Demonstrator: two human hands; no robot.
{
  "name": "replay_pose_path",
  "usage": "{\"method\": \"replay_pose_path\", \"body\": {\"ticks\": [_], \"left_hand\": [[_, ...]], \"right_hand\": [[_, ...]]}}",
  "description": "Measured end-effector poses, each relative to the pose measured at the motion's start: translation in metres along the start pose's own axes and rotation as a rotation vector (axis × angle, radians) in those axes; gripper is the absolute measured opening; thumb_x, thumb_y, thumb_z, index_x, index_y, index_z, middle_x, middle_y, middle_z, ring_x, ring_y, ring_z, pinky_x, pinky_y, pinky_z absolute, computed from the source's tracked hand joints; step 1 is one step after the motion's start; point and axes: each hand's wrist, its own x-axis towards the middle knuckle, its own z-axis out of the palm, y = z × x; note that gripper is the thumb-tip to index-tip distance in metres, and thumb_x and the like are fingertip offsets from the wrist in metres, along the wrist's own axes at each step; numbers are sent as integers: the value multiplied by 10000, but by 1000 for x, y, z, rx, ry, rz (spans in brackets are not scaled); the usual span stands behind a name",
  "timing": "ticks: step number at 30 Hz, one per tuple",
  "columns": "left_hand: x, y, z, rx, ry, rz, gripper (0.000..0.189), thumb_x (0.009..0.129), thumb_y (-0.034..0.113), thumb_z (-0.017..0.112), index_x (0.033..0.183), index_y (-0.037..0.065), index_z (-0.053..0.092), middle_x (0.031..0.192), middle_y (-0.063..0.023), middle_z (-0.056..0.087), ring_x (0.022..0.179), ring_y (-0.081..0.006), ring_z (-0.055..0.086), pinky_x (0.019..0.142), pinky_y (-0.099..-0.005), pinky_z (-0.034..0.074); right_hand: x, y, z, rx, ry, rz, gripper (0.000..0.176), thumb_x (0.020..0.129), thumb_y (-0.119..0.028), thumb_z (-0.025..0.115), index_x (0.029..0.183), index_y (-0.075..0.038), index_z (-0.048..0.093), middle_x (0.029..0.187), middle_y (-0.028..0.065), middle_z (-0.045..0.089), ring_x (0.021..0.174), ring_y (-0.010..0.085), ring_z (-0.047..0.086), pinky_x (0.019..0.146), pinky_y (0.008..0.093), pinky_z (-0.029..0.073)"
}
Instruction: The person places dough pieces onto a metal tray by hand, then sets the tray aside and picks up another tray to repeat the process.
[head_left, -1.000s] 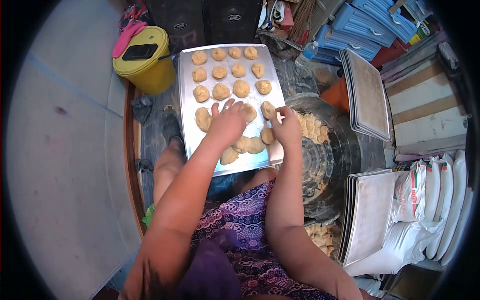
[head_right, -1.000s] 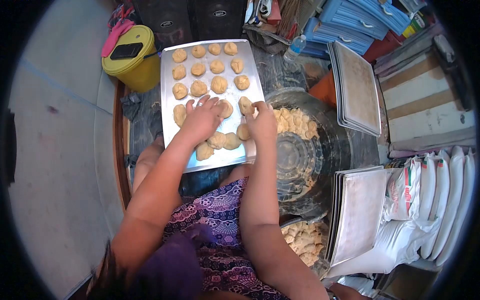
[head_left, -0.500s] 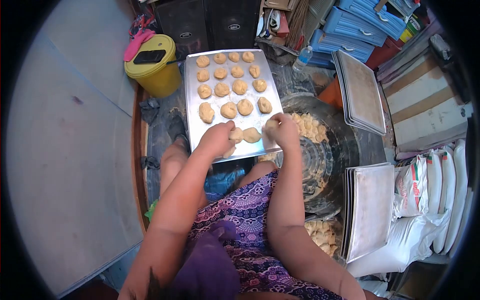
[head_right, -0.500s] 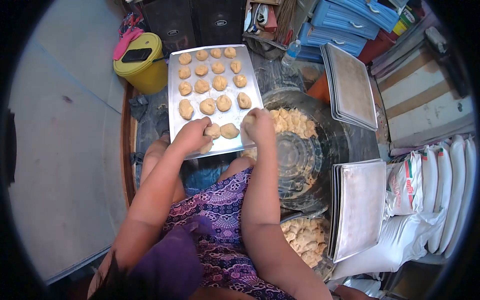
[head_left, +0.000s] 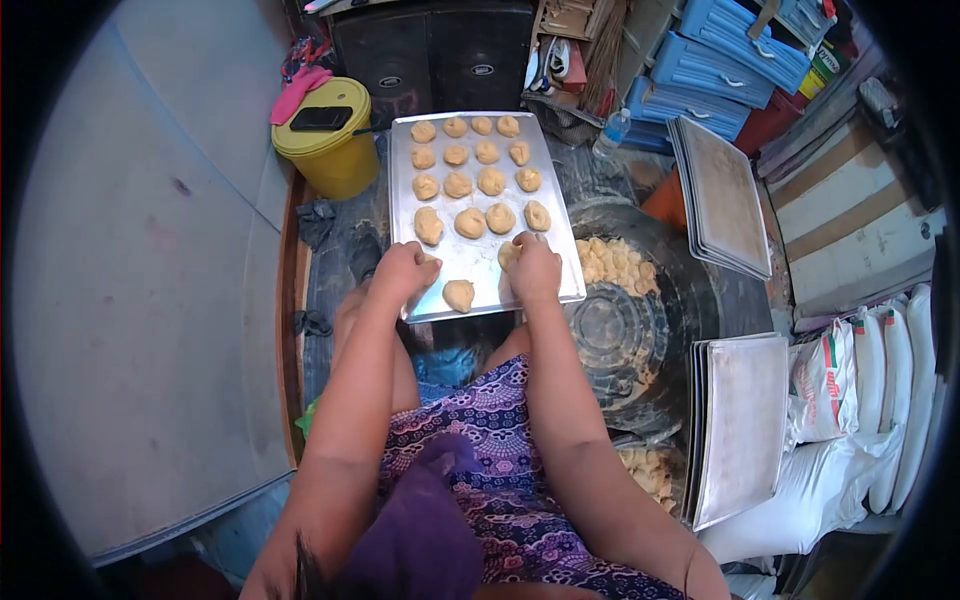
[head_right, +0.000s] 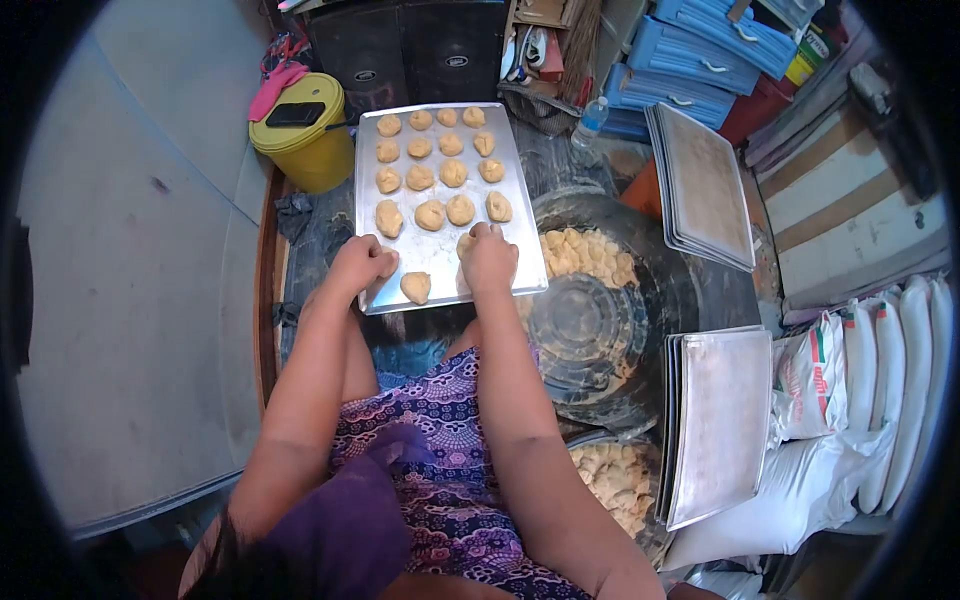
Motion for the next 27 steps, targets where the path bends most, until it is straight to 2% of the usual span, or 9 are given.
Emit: {"method": "replay_pose_path", "body": {"ticks": [2,4,5,7,11,13,17,19,27], "left_hand": [[5,-4,-3,-60,-131,-96,410,657,258,758,893,-8,555,903,-215,606,842,-355,600,747,-387,476],[3,-15,5,-79,-30,33,344,671,241,741,807,1,536,727,-183,604,681,-305,611,631,-376,470],[2,-15,7,-79,-36,29,344,671,241,741,807,1,536,727,-183,604,681,-305,611,631,-376,470],[3,-12,14,-38,65,115,397,669,256,751,873,-3,530,764,-199,617,734,-331,616,676,-390,478],[8,-8,13,-169,-21,-10,381,695,228,749,884,2,508,734,-153,595,628,-187,610,543,-332,485],[13,-12,11,-432,-112,-175,372,703,213,755,902,6,519,767,-137,597,635,-156,608,515,-300,492],[12,-20,21,-396,-145,-38,342,715,201,746,912,8,544,769,-121,591,622,-138,598,486,-290,489],[16,-17,34,-187,-12,14,344,674,174,755,900,1,562,926,-199,595,872,-332,598,756,-378,472],[-2,9,37,1,158,119,327,672,175,747,917,9,608,951,-202,562,890,-360,575,797,-395,461]], "right_hand": [[-1,-7,-4,13,33,12,199,771,-210,603,957,-145,631,993,100,592,937,270,588,821,412,410],[-16,-16,-7,207,-134,-158,277,743,-256,660,974,-109,617,979,133,584,953,297,583,812,413,446],[-23,-29,-16,244,-337,-138,372,715,-279,699,1014,-85,596,989,150,574,954,324,579,815,412,466],[-35,-36,-2,186,-385,-334,387,712,-247,700,1044,-87,585,1019,164,557,951,344,574,809,421,466],[-23,-37,7,273,-319,-300,414,700,-212,712,1065,-75,571,1044,178,539,947,363,567,813,422,468],[-22,-39,-4,397,-24,-205,415,694,-171,716,1064,-59,567,1050,189,531,943,376,563,814,423,468],[-22,-27,11,162,-248,-182,432,711,-150,697,1116,-63,574,1075,183,537,959,357,568,823,414,471],[-21,-24,17,212,-224,-188,418,712,-145,693,1107,-61,586,1080,182,540,964,352,568,824,412,472],[-17,-35,20,313,-46,-139,298,730,-129,653,1016,-53,618,1014,181,575,930,344,583,801,417,477]]}}
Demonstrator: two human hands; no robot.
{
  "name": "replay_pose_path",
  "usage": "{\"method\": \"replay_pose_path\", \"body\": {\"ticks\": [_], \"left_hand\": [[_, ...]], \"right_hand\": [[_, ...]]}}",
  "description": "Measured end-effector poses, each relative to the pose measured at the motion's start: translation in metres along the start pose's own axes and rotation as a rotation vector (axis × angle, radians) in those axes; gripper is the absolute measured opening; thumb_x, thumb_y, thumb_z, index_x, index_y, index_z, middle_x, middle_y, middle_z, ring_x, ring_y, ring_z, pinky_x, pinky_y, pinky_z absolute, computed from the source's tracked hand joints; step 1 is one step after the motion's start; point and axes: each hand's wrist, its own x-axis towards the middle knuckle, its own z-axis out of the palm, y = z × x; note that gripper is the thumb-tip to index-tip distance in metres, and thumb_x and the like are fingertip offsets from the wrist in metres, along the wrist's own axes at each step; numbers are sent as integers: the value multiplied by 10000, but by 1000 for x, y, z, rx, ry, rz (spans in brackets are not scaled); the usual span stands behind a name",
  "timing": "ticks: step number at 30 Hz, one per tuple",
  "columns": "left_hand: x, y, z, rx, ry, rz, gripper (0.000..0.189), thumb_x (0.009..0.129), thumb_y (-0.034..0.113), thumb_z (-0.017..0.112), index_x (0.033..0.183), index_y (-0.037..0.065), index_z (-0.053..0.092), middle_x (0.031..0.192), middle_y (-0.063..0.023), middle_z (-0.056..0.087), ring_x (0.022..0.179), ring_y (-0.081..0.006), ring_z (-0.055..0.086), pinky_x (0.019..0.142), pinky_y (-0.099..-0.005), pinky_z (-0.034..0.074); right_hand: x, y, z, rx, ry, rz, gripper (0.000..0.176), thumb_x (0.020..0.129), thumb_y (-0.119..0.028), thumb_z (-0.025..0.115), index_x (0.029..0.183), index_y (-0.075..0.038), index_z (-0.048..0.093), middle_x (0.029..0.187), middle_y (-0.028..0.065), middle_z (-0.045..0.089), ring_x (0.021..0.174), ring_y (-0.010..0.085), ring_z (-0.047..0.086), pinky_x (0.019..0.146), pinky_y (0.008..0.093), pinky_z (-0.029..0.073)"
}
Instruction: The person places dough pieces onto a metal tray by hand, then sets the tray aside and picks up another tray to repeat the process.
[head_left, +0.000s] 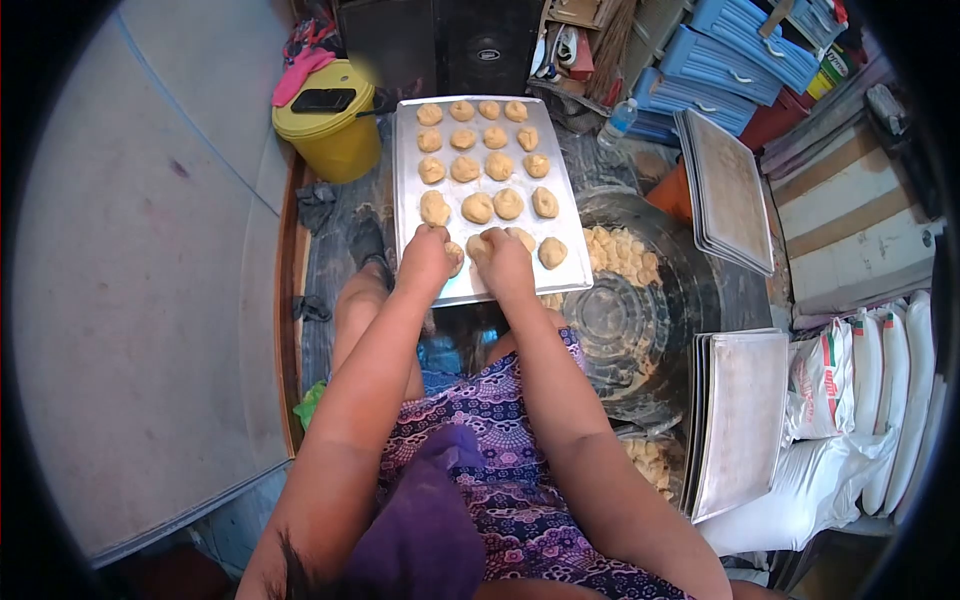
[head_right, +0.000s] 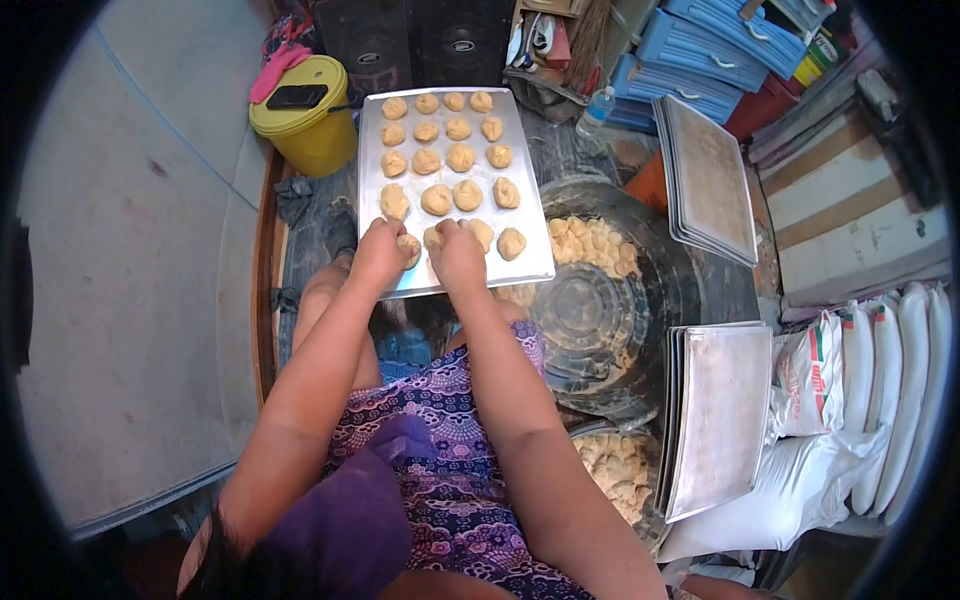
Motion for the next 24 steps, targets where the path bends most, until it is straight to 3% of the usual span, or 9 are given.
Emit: {"method": "replay_pose_path", "body": {"ticks": [5,9,12,14,15,17,18,20,24], "left_hand": [[-1,2,-2,36,-9,7,325,672,168,741,934,13,625,957,-198,561,893,-351,581,788,-395,467],[-1,6,-3,92,-25,-4,326,684,201,727,941,26,628,976,-179,563,914,-341,577,797,-391,470],[-2,13,-7,159,18,24,311,709,235,697,950,48,636,1000,-158,564,956,-328,558,813,-396,465],[-3,16,-4,192,65,56,301,728,255,676,955,61,640,1016,-148,562,972,-320,547,820,-404,461],[-1,17,-2,212,87,127,302,726,264,671,960,74,643,991,-132,573,976,-308,541,830,-411,439],[0,21,1,234,107,199,303,725,273,666,965,88,646,966,-117,583,980,-295,535,840,-418,417],[-2,25,4,233,101,273,296,728,259,663,972,93,653,955,-101,592,968,-280,537,854,-416,388],[-3,29,10,231,91,348,290,730,244,660,980,97,660,944,-85,600,956,-266,540,867,-414,360],[0,29,21,332,-25,335,219,741,208,634,948,160,687,928,-47,606,961,-233,540,877,-411,324]], "right_hand": [[0,-4,1,-158,-28,11,224,740,-164,647,938,-64,613,922,154,618,899,319,600,769,413,481],[-2,2,-4,-102,-55,48,259,735,-208,658,961,-87,621,904,142,629,882,316,607,754,413,482],[0,12,-25,18,90,62,307,722,-241,680,997,-114,629,903,122,637,930,307,595,794,401,464],[4,18,-44,-154,228,69,361,710,-263,695,1043,-138,635,945,86,641,1030,277,543,909,429,383],[3,19,-46,-156,226,72,361,710,-263,695,1043,-138,635,945,86,641,1030,277,543,909,429,383],[1,20,-47,-321,181,97,408,698,-274,716,1088,-179,642,1057,66,633,1098,265,486,978,480,279],[1,23,-44,-320,180,100,408,698,-274,716,1088,-179,642,1057,66,633,1098,265,486,978,480,279],[0,30,-37,-396,28,115,413,695,-299,722,1094,-226,647,1047,40,635,1116,247,454,991,560,178],[5,29,-36,-412,15,104,407,698,-318,723,1090,-236,652,1052,35,636,1108,240,462,976,590,184]]}}
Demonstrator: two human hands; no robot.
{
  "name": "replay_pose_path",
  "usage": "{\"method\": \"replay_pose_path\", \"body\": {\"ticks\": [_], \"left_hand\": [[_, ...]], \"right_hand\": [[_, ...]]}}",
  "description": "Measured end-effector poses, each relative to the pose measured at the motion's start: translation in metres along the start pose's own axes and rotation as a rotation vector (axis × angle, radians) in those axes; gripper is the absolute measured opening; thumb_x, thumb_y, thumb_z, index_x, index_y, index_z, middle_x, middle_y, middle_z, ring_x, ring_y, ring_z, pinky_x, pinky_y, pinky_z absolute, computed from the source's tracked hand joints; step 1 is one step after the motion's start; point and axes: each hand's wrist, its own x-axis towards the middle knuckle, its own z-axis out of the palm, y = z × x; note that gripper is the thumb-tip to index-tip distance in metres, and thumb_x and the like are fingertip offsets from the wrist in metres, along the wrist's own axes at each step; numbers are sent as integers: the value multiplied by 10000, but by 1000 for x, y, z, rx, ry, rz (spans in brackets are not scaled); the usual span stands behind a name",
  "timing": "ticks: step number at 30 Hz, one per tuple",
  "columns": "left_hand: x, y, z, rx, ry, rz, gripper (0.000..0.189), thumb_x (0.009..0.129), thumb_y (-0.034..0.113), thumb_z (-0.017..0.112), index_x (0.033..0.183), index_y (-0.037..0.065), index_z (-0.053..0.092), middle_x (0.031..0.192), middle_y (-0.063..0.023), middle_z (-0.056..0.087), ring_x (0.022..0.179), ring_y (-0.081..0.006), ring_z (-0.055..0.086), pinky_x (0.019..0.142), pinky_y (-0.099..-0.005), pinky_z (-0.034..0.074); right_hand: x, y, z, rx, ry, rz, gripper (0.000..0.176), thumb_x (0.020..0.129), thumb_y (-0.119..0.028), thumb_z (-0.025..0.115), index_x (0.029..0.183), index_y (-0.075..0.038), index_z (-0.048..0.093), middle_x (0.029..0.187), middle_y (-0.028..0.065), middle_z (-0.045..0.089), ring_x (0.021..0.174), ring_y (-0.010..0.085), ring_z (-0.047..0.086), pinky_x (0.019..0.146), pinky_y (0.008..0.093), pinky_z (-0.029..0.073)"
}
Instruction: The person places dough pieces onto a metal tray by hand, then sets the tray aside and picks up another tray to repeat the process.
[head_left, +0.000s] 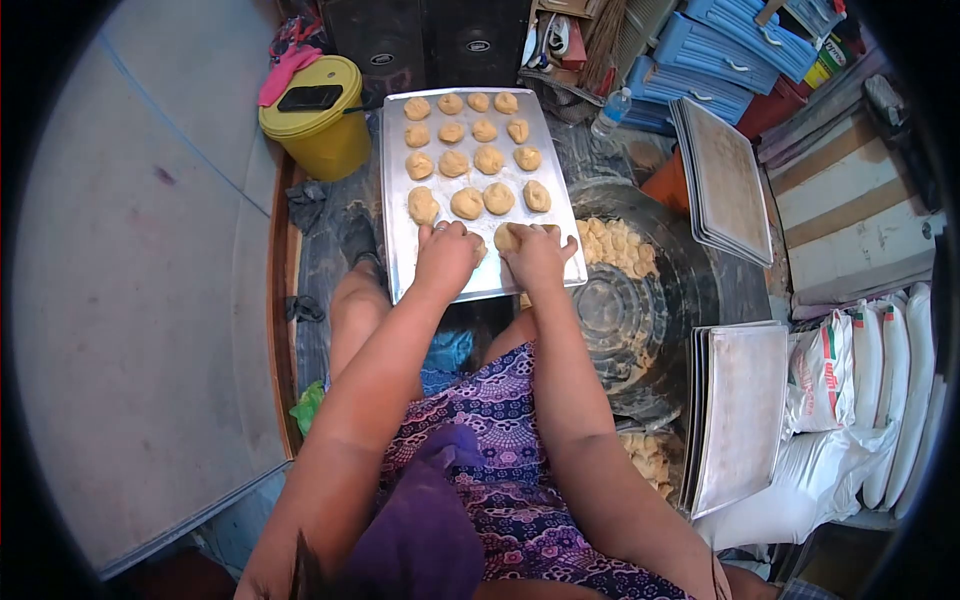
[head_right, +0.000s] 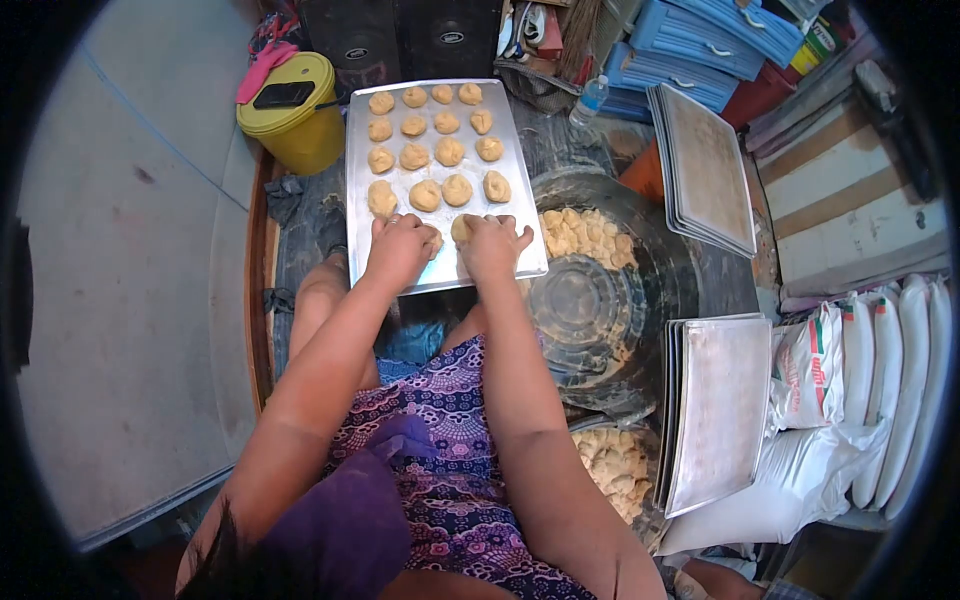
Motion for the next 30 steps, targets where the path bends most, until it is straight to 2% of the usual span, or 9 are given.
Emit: {"method": "replay_pose_path", "body": {"ticks": [3,9,11,13,15,17,23,25,30], "left_hand": [[2,-1,4,29,-30,-1,205,738,187,627,932,180,692,923,-38,606,959,-225,543,872,-411,329],[2,1,4,45,-32,5,217,729,148,617,931,176,691,924,-35,604,953,-223,547,865,-412,333],[1,0,6,37,-22,1,220,728,142,614,932,172,691,926,-35,604,952,-224,547,863,-413,334],[0,0,10,2,134,45,110,750,155,578,782,149,683,816,-61,586,869,-228,560,852,-404,334],[0,0,10,3,130,41,110,749,151,582,792,138,682,827,-63,586,883,-230,555,856,-406,332],[0,2,5,4,127,37,112,747,146,586,803,128,681,839,-64,587,897,-231,549,859,-408,331],[5,10,9,-83,93,115,234,773,164,594,990,89,641,1069,-92,582,1059,-251,512,910,-424,311],[6,12,19,-23,41,217,356,802,206,589,1148,125,580,1214,-82,539,1158,-260,470,967,-453,280],[5,21,24,6,10,230,383,818,198,581,1196,141,558,1271,-90,517,1229,-249,430,1028,-481,226]], "right_hand": [[1,-2,0,9,-41,21,367,703,-287,713,1064,-237,662,1031,-3,639,1103,224,457,1010,587,169],[-4,0,-10,50,-39,14,363,712,-290,696,1066,-218,658,1038,45,629,1113,227,455,1014,580,171],[-4,11,-15,146,150,46,349,721,-254,673,1059,-171,654,1092,85,595,1091,254,485,1010,511,259],[4,26,-14,210,124,98,347,723,-229,659,1061,-150,647,1106,99,581,1071,270,502,985,464,314],[5,36,-14,259,128,128,355,715,-191,643,1060,-110,634,1117,141,564,1046,305,529,904,373,431],[4,43,-13,272,104,156,360,707,-189,645,1055,-96,632,1108,154,565,1038,308,537,897,379,437],[9,50,-7,410,60,210,341,678,-144,656,1002,-39,638,985,187,608,909,323,600,821,381,479],[11,51,-7,470,89,221,328,677,-118,651,992,-28,640,943,188,624,861,323,618,794,375,489],[16,52,-6,501,95,231,342,665,-56,644,1005,-22,649,913,193,650,842,301,641,763,368,497]]}}
